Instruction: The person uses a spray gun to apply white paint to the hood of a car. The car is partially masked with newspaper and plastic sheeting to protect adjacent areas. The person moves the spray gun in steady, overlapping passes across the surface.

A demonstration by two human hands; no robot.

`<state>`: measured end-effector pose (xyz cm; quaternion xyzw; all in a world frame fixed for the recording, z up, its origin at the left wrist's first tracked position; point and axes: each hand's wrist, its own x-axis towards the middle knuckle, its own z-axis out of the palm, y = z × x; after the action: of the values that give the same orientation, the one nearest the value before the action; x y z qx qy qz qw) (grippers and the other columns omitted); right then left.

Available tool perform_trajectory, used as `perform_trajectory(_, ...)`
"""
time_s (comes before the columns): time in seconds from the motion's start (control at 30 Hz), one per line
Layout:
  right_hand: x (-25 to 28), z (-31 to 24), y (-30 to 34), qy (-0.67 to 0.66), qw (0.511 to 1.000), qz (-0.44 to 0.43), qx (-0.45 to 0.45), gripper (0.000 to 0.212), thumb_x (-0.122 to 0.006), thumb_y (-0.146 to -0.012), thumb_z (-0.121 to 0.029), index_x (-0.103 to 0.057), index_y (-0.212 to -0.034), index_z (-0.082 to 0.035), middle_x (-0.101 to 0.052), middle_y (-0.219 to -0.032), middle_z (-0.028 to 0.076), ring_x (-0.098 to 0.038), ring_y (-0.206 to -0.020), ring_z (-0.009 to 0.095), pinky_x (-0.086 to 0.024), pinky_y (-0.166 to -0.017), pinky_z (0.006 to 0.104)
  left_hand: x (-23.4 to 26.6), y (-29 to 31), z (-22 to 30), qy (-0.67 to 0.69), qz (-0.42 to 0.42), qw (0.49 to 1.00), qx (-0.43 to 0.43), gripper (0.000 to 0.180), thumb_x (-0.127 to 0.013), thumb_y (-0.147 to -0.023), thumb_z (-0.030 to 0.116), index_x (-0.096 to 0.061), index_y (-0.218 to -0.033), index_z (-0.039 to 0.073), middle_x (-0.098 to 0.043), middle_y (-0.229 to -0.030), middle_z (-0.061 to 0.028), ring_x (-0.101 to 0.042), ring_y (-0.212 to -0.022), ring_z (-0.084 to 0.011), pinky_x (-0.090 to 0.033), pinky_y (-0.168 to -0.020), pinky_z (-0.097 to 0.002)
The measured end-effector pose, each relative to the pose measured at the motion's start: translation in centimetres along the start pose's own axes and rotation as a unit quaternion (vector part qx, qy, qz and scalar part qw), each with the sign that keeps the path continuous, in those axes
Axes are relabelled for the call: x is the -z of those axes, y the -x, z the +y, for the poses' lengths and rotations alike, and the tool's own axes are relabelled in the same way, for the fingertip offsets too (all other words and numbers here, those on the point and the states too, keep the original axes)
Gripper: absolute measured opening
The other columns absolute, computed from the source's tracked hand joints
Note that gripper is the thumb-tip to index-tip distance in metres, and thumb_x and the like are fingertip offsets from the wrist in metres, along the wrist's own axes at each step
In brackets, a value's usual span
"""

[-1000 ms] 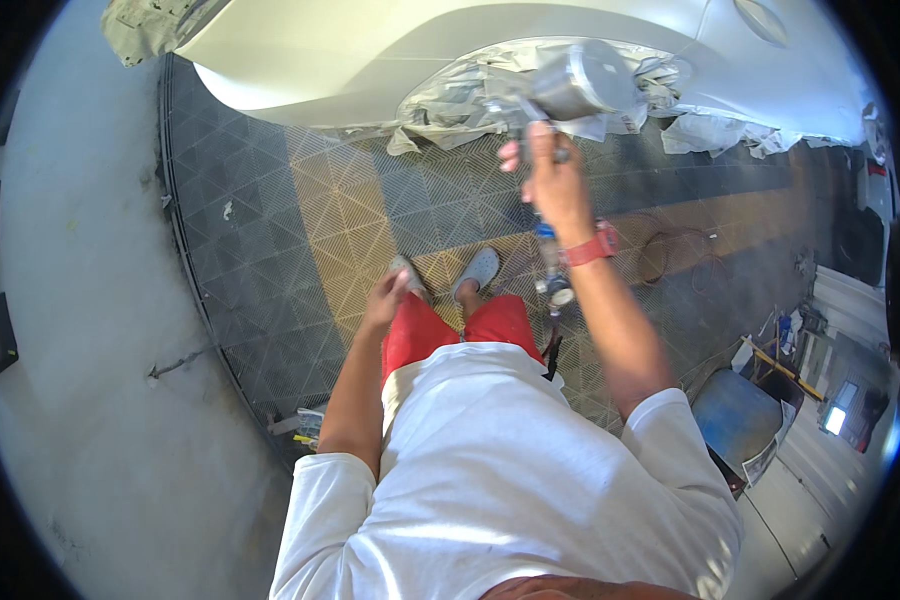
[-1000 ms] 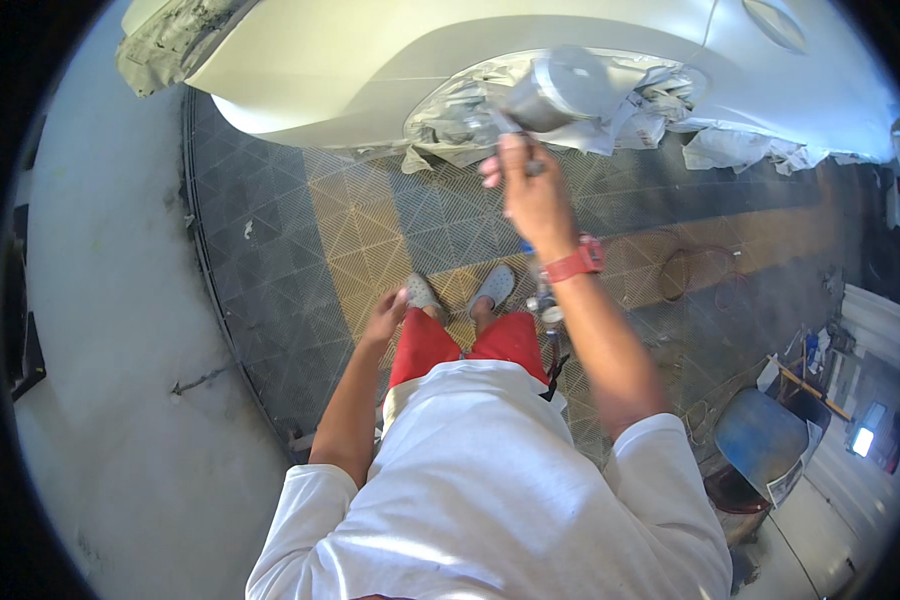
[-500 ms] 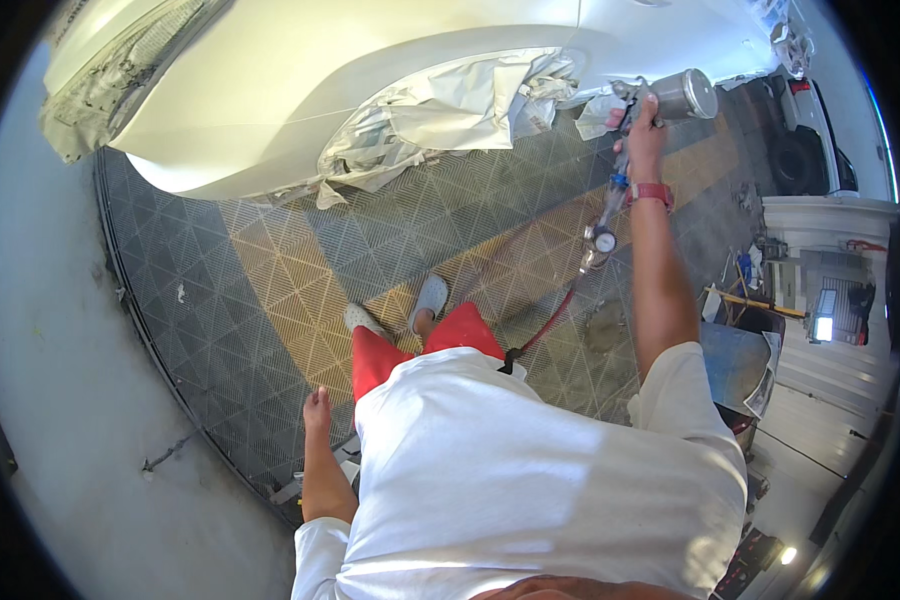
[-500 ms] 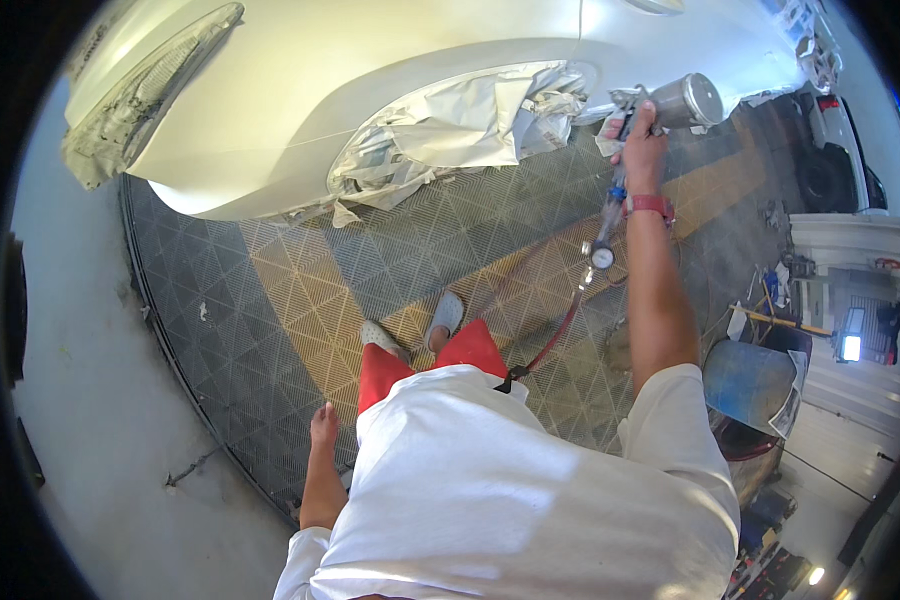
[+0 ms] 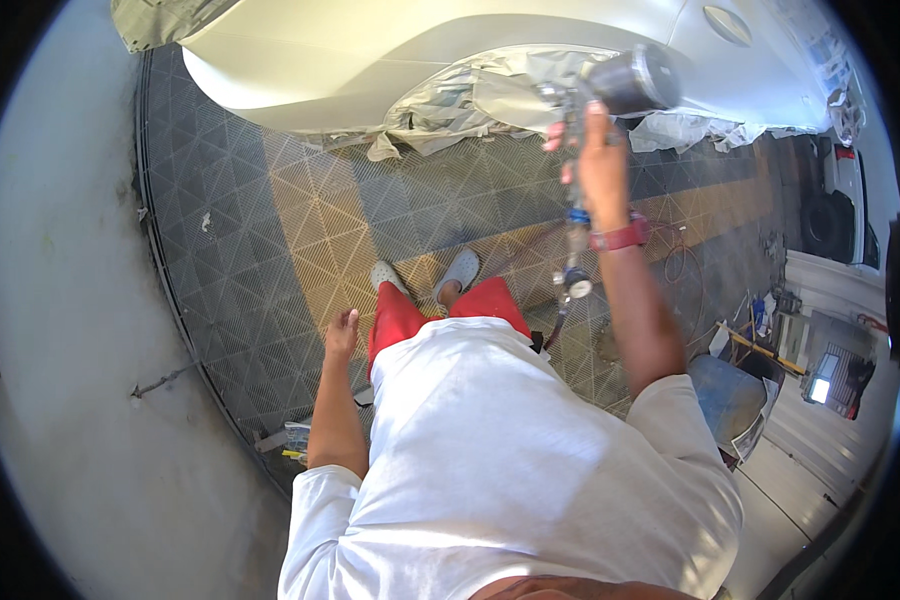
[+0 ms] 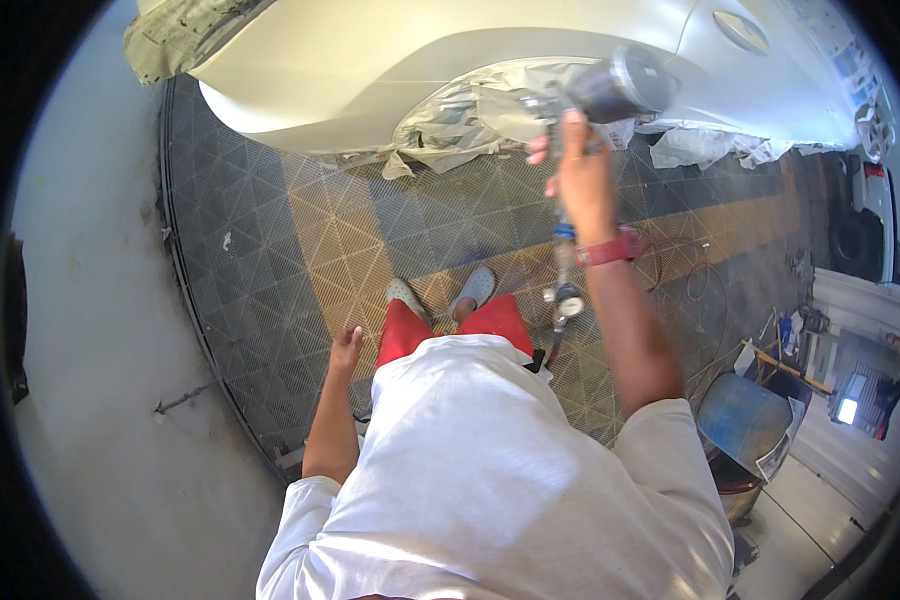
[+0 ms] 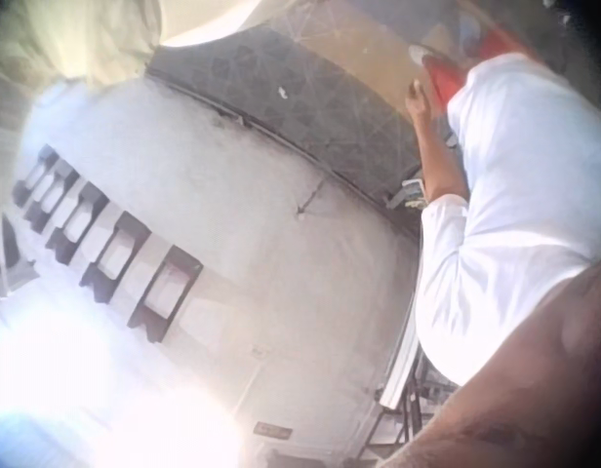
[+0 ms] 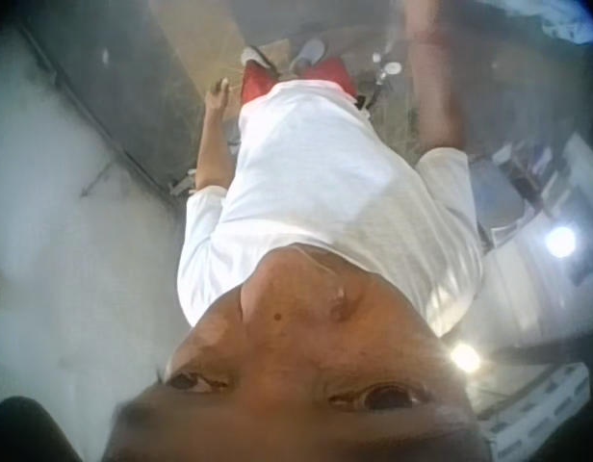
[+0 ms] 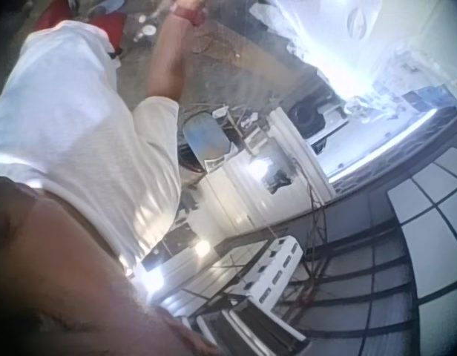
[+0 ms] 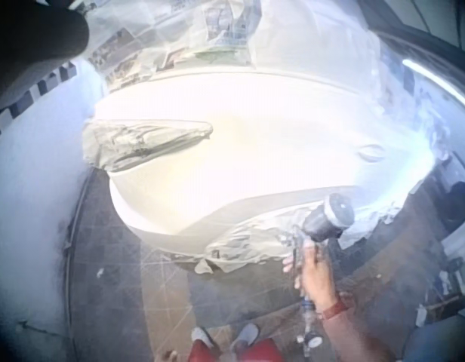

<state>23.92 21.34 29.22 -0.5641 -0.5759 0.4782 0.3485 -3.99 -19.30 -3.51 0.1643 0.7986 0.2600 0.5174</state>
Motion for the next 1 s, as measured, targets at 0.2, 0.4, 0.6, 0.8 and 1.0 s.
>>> perform_trajectory(0.2, -11.1, 0.4, 2.6, 0.031, 0.993, -0.108, 0.024, 0.055, -0.049, -0.109, -0.047, -0.058, -0.144, -0.007, -0.072, -0.083, 0.003, -0.067, -0.071, 0.010, -0.055, -0.071, 0.0288, 1.6, 0.8, -8.4, 0.072, 0.047, 0.996, 0.021, 0.051, -0.066, -0.101, 0.039, -0.065, -0.126, -0.006, -0.072, -0.099, -0.0118, -0.066, -0.086, -0.0190, -0.053, -0.078, -0.0336)
perform_trajectory(0.4, -14.7, -1.2, 2.8, 0.002, 0.982, -0.185, 0.046, 0.053, -0.048, -0.109, -0.048, -0.061, -0.140, -0.006, -0.071, -0.081, 0.002, -0.067, -0.071, 0.009, -0.052, -0.059, 0.0255, 3.2, 2.2, -11.6, 0.045, 0.044, 0.997, 0.049, 0.051, -0.067, -0.100, 0.040, -0.067, -0.124, -0.005, -0.071, -0.097, -0.0110, -0.066, -0.083, -0.0180, -0.053, -0.077, -0.0331)
perform_trajectory(0.6, -10.4, -2.5, 1.5, 0.051, 0.993, -0.100, 0.032, 0.058, -0.042, -0.109, -0.053, -0.062, -0.133, -0.005, -0.073, -0.088, 0.004, -0.068, -0.071, 0.009, -0.049, -0.046, 0.0216, 3.0, 0.7, -12.1, 0.070, 0.040, 0.993, 0.082, 0.053, -0.065, -0.101, 0.042, -0.066, -0.126, -0.005, -0.072, -0.098, -0.0114, -0.066, -0.083, -0.0173, -0.053, -0.075, -0.0327)
perform_trajectory(0.8, 2.0, -0.7, -0.6, 0.069, 0.997, 0.024, 0.018, 0.060, -0.038, -0.109, -0.056, -0.066, -0.121, -0.004, -0.074, -0.088, 0.006, -0.070, -0.073, 0.011, -0.049, -0.045, 0.0245, 2.5, -0.4, -1.4, -0.018, 0.006, 0.998, 0.052, 0.058, -0.064, -0.101, 0.045, -0.065, -0.127, -0.007, -0.072, -0.105, -0.0143, -0.068, -0.087, -0.0177, -0.055, -0.079, -0.0324)
perform_trajectory(1.0, 12.3, -1.5, -3.1, 0.032, 0.993, 0.114, 0.018, 0.059, -0.039, -0.110, -0.053, -0.066, -0.108, -0.001, -0.074, -0.086, 0.009, -0.071, -0.072, 0.015, -0.048, -0.043, 0.0268, 0.8, -3.5, -3.1, 0.085, 0.026, 0.996, -0.011, 0.053, -0.065, -0.102, 0.041, -0.065, -0.127, -0.006, -0.072, -0.106, -0.0123, -0.067, -0.092, -0.0182, -0.054, -0.083, -0.0333)
